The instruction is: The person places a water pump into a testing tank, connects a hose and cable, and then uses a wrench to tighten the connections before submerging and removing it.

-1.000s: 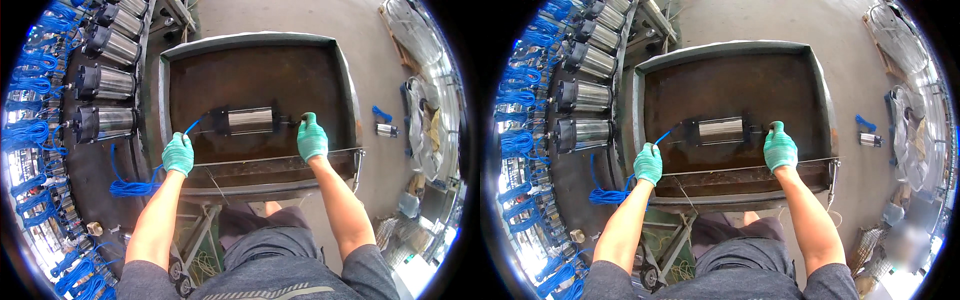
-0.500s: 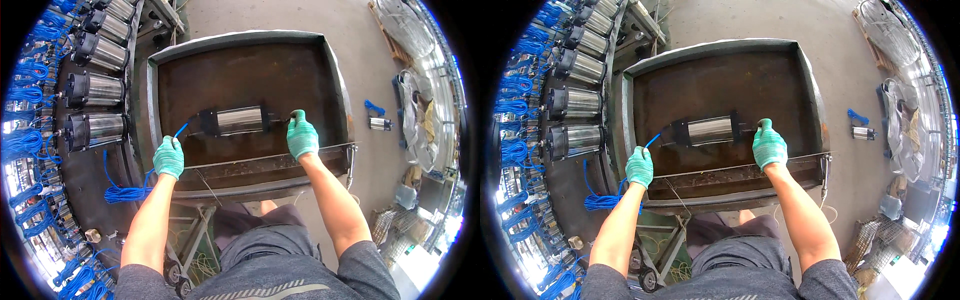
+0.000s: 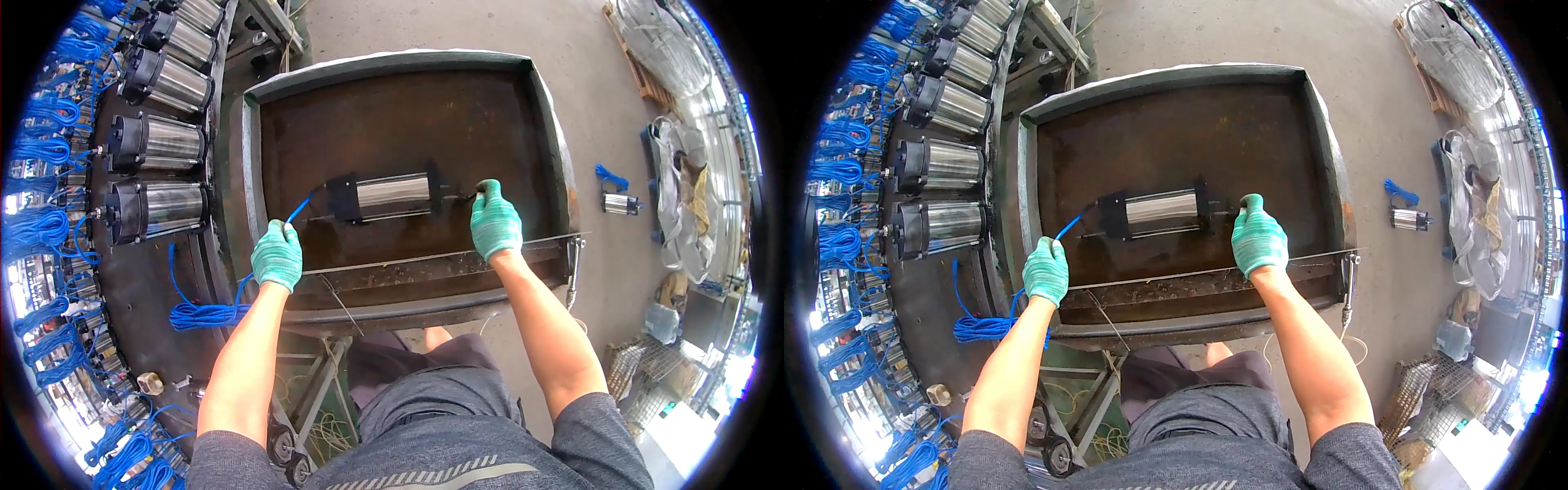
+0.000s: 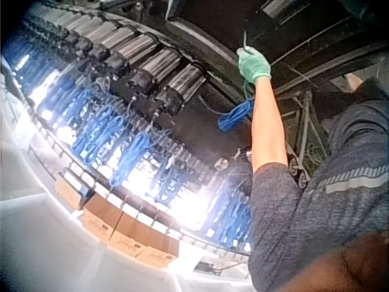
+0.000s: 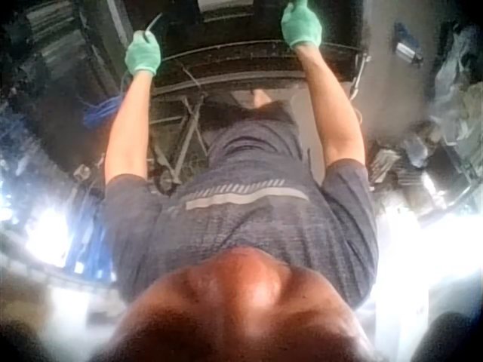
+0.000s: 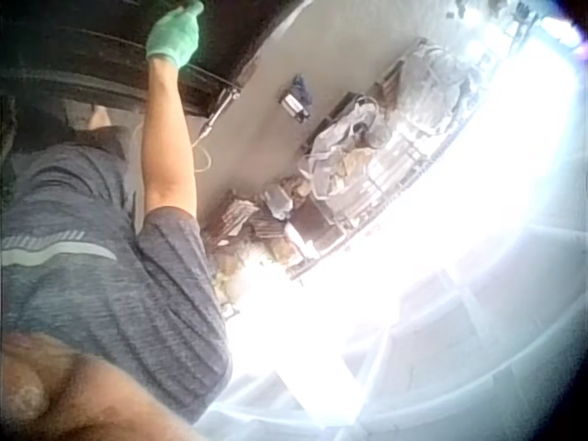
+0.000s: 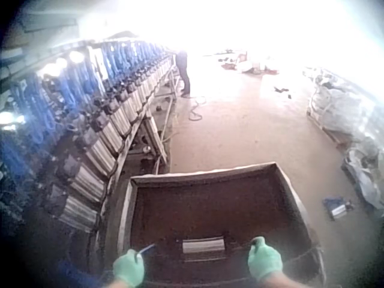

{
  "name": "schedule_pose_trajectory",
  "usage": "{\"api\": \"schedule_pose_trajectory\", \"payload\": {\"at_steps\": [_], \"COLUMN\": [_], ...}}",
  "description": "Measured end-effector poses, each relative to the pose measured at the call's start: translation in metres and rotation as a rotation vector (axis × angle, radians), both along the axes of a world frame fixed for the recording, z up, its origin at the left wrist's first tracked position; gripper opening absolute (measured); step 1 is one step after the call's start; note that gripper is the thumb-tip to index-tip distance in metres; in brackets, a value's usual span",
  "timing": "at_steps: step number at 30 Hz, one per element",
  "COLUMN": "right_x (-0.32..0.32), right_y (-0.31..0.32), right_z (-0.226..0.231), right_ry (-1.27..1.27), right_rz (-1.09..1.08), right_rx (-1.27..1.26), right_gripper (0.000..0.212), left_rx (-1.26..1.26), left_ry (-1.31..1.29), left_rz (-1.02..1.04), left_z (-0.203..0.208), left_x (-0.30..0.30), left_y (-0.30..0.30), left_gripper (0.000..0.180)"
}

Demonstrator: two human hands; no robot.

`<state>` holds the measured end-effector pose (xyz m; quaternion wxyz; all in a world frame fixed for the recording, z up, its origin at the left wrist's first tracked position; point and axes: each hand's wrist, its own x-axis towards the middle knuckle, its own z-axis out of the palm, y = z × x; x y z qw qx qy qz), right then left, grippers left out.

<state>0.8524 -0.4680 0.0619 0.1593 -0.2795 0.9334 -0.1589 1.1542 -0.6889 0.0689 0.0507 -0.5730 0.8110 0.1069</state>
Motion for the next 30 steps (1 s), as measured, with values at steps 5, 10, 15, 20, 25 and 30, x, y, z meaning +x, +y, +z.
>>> {"api": "schedule_pose_trajectory", "payload": {"at_steps": [5,10,15,20,25,30], "right_x": [0.0001,0.0006,0.0008,0.0015,0.0012,0.0013], "right_y": [0.0002,-0.0009,-0.0008,-0.0005,-0.0007,-0.0002], "right_z": [0.0014,0.002,0.002,0.0008,0.0,0.0001], "right_ry": [0.003,0.001,0.008,0.014,-0.005,0.008], "right_rz": [0.005,0.003,0.0,0.001,-0.009,-0.007], "right_rx": [0.003,0.036,0.025,0.009,0.022,-0.001], "right_gripper": [0.019,0.018,0.019,0.019,0.019,0.019], "left_rx": [0.003,0.009,0.005,-0.001,0.017,0.002], "left_ry": [-0.002,-0.021,0.008,0.004,-0.02,-0.001], "left_rz": [0.0,0.003,-0.008,-0.004,0.01,-0.005], "left_z": [0.0009,0.0007,-0.0003,-0.0006,-0.0001,-0.0002], "left_x": [-0.0004,0.0001,0.0006,0.0009,0.0007,0.0008], "left_y": [0.0004,0.0,-0.0004,-0.0008,-0.0008,-0.0009], "left_gripper": [0.029,0.029,0.03,0.029,0.029,0.028]}}
